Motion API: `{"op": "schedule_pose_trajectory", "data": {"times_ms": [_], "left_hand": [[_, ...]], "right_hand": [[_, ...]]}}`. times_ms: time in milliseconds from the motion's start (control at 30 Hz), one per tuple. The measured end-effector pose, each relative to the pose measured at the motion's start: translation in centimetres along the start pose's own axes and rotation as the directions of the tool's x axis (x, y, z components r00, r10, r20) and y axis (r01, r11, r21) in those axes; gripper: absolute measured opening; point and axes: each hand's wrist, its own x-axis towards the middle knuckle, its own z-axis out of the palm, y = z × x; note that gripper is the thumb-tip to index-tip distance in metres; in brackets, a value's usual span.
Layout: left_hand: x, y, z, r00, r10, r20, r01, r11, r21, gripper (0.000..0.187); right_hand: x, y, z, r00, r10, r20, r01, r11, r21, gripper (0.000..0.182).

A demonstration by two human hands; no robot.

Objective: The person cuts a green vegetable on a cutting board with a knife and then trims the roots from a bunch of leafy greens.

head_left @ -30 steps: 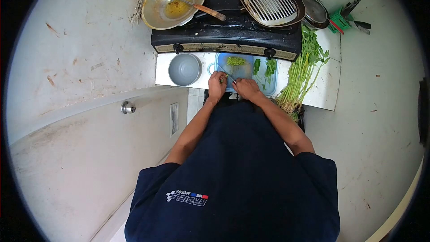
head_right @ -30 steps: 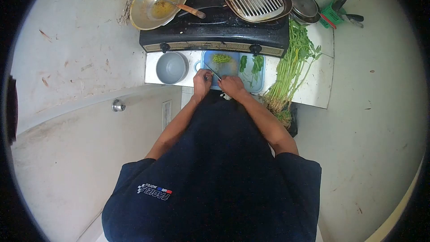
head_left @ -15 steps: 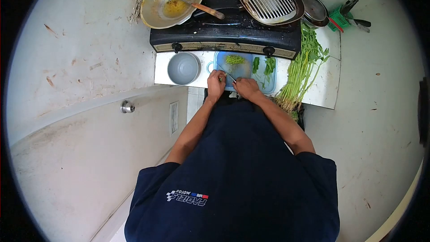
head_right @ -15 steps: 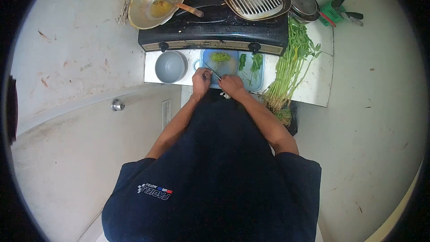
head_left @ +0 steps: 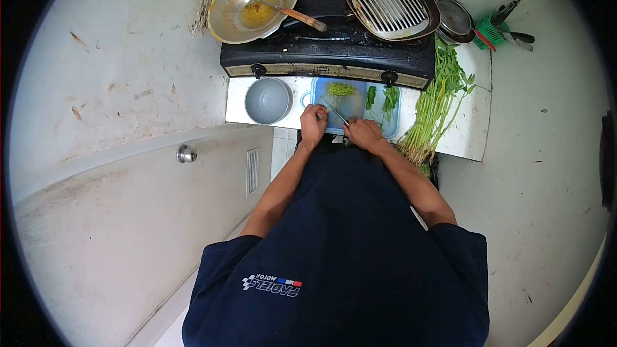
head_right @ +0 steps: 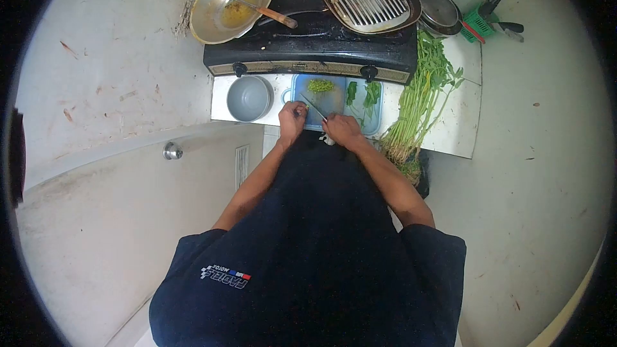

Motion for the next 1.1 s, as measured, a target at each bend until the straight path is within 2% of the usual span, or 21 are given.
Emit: {"op": "schedule_pose_trajectory", "data": {"times_ms": [333,433,633,833,1100], "left_hand": [[-0.1,0.4,0.0,1.0,-0.008,0.008,0.008,0.997,0.077,0.007],[-0.1,0.3,0.0,1.0,0.01,0.006,-0.01,0.994,0.105,0.007],[-0.1,0.4,0.0,1.0,0.011,-0.002,-0.011,0.996,0.091,0.007],[0.0,0.4,-0.1,1.0,0.013,0.001,-0.013,0.997,0.079,0.007],[0.1,0.3,-0.2,1.0,0.003,0.001,-0.003,0.996,0.084,0.006]], "right_hand": [[0.8,0.0,1.0,1.0,-0.015,0.012,0.015,0.999,0.032,0.042],[1.7,-0.2,1.0,0.999,-0.03,0.018,0.028,0.998,0.064,0.048],[1.5,-0.6,0.4,0.999,-0.011,0.042,0.008,0.998,0.06,0.048],[2.5,-1.0,1.2,1.0,-0.014,-0.02,0.015,0.999,0.045,0.043],[0.9,-0.7,0.7,0.999,0.029,0.037,-0.03,0.999,0.024,0.043]]}}
